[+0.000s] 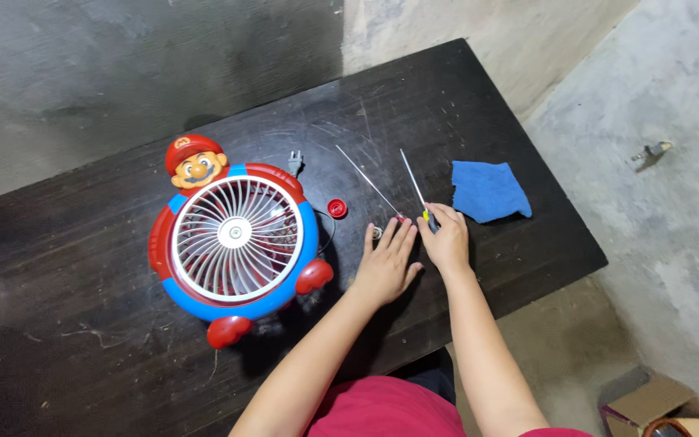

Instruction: The person disassembles a Mario-themed electric fan on a dark wooden table. They remove the front grille, unscrew the central cap, and detach the fan blades using a screwdriver. The person then flips the fan over and continues to remove screws from the rear housing.

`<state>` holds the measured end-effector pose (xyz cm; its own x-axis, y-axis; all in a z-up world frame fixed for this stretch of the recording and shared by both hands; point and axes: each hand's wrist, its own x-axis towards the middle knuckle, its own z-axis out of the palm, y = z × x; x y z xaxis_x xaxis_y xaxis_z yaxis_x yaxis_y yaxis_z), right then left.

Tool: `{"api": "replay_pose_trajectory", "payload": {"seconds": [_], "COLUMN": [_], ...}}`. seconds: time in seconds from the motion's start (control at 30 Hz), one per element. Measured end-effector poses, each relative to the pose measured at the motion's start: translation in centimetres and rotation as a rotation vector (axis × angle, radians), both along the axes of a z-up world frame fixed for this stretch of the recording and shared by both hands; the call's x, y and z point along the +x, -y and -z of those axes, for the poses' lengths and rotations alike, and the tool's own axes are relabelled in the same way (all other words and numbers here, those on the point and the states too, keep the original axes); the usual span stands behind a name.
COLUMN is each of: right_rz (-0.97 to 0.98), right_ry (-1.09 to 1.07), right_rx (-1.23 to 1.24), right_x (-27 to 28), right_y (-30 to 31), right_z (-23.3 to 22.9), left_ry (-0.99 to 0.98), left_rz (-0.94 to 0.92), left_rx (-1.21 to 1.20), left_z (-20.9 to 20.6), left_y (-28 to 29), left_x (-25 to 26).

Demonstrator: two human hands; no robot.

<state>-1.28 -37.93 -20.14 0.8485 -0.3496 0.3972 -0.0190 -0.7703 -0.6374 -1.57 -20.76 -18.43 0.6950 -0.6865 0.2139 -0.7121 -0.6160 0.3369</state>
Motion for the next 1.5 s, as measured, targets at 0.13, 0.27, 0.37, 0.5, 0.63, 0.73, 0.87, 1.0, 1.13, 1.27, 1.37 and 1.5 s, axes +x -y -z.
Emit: {"api": "replay_pose_trajectory", "payload": {"seconds": [0.13, 0.27, 0.37, 0.5, 0.63, 0.73, 0.87, 1.0, 1.13, 1.27, 1.37, 1.5], "right_rz": [0.031, 0.067, -0.108, -0.472, -0.715, -0.724, -0.718, -0.707, -0.708, -0.751, -0.789, -0.813], "right_ry": [0.001, 0.105, 0.139, 0.116, 0.117, 0.086, 0.059, 0.049, 0.057, 0.047, 0.049, 0.057], "right_rx": [-0.069, -0.207, -0.034, 0.056, -0.109, -0.209, -0.26, -0.321, -0.336, -0.248, -0.173, -0.12], "right_x": [0.1, -0.1, 0.5, 0.7, 1.7, 2.1, 2.5, 2.7, 3.1, 3.6, 4.2, 4.7], "right_y": [-0.9, -3.5, -7.4, -13.2, -17.5, -19.7, -21.0, -21.2, -21.0, -20.9, -20.6, -20.3], "right_z": [-1.2, -3.4, -6.3, -11.0, -15.1, -16.6, -17.2, -17.0, -17.3, -17.3, -17.2, -17.2], "left_ry": [-0.049, -0.01, 0.036, 0.067, 0.167, 0.086, 0.02, 0.019, 0.039, 0.045, 0.024, 0.047], "left_rz": [0.047, 0.076, 0.058, -0.131, -0.487, -0.548, -0.593, -0.636, -0.623, -0.603, -0.601, -0.573], "left_rx": [-0.14, -0.275, -0.432, -0.598, -0.32, -0.207, -0.162, -0.144, -0.2, -0.25, -0.291, -0.344], "left_z": [-2.6, -7.1, -10.8, -14.2, -15.9, -15.8, -14.9, -14.1, -14.4, -14.7, -15.0, -15.3], "left_y": [-0.7, -2.3, -5.8, -13.9, -22.6, -25.8, -27.0, -27.1, -27.2, -27.0, -26.9, -26.8], "left_x": [-0.7, -2.7, -3.9, -3.3, -1.0, -0.6, -0.5, -0.4, -0.1, 0.1, 0.2, 0.1]}}
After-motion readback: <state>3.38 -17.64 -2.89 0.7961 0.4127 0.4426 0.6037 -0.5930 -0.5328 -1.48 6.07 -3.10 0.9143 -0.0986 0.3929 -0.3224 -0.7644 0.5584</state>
